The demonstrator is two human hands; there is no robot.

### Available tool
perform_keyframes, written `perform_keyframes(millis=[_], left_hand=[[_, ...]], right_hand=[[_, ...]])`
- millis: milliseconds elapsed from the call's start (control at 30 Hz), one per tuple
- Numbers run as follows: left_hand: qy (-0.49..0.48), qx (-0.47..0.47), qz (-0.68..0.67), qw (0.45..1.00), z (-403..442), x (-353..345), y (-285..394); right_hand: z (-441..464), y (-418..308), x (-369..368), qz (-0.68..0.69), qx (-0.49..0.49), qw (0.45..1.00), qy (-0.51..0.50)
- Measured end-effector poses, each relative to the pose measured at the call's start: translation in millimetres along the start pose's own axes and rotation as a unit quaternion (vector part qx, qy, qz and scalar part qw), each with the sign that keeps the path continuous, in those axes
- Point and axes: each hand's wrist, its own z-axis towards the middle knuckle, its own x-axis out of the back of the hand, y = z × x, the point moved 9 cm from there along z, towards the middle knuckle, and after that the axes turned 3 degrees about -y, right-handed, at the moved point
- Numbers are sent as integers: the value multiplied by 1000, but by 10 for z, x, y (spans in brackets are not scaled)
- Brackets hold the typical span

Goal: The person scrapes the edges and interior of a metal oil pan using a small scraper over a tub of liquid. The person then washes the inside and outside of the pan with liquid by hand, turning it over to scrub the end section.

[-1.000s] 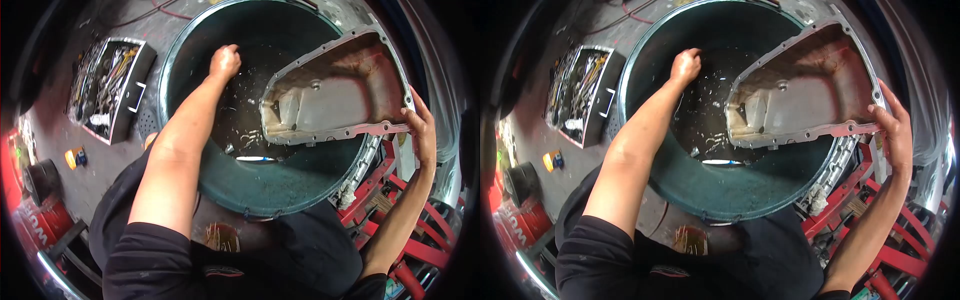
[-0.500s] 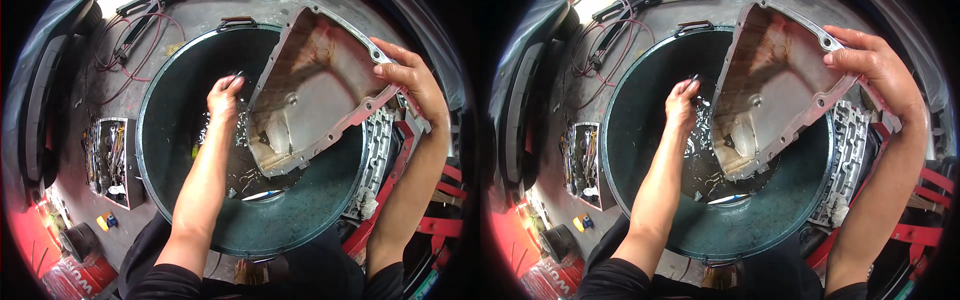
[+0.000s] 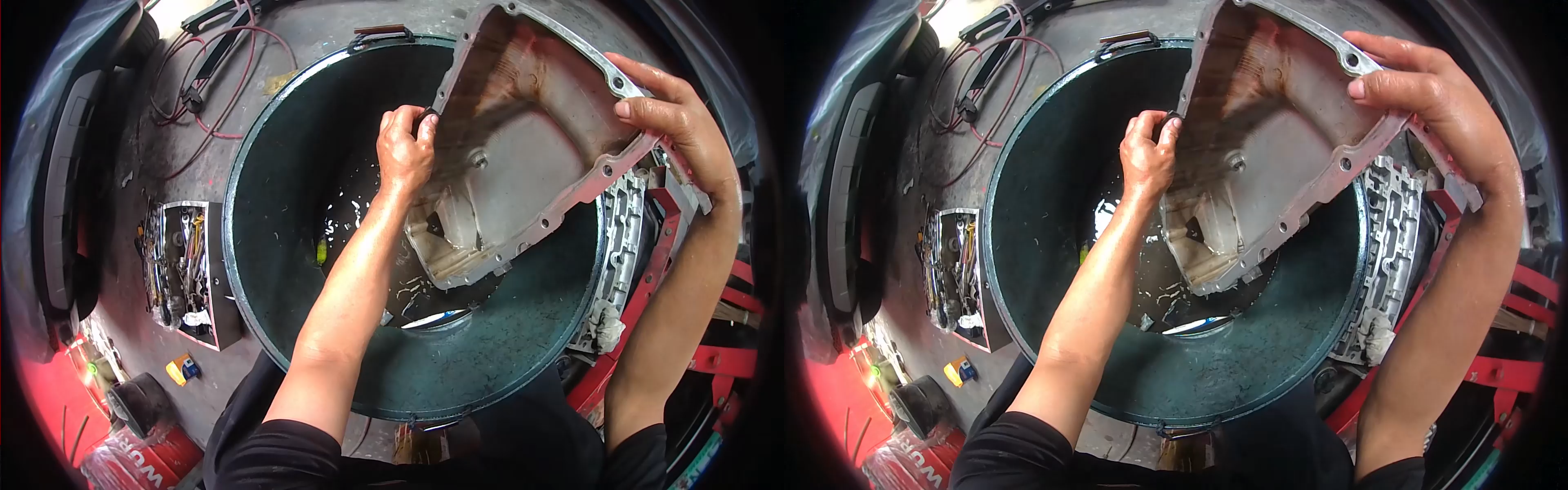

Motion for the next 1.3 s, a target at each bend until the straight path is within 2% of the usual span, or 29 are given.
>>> perform_keyframes(millis=[167, 233, 267, 367, 567, 633, 700, 733, 900, 967, 1033, 1100, 1133, 1233, 1300], left_hand=[[31, -41, 10, 999, 14, -80, -18], [37, -129, 26, 991, 116, -54, 220], [42, -136, 17, 990, 109, -50, 233], [32, -104, 25, 994, -15, -33, 113], [67, -154, 38, 985, 63, -74, 259], [30, -70, 18, 997, -6, -124, 18], [46, -117, 12, 992, 118, -97, 237], [47, -113, 7, 992, 149, -81, 266], [19, -58, -2, 998, 100, -98, 103], [51, -120, 5, 991, 184, -88, 257], [46, -101, -24, 994, 167, -93, 263], [18, -51, 11, 998, 51, -110, -2], [-8, 12, -10, 1000, -8, -142, -185], [9, -28, -12, 999, 189, -120, 122], [16, -35, -38, 999, 315, -148, 209]], right_hand=[[3, 12, 0, 18, 14, 1000, 8], [19, 26, -58, 47, 17, 998, -28], [23, 33, -88, 61, 17, 997, -46], [24, 32, 24, 7, -8, 1000, -10], [-3, 23, -54, 66, -29, 997, -27], [28, 32, 39, 7, 4, 1000, -1], [43, 61, 13, -3, 10, 1000, 4], [43, 55, -48, 33, 9, 999, -26], [19, 13, 50, -5, 14, 1000, 15], [5, 32, 2, 18, -2, 1000, 2], [-29, 28, -64, 51, -30, 998, -11], [14, 21, 74, -17, -3, 999, 28], [3, -11, 82, -40, 10, 998, 43], [26, 24, 19, 15, 4, 1000, -3], [-15, -7, 29, 29, -11, 1000, 7]])
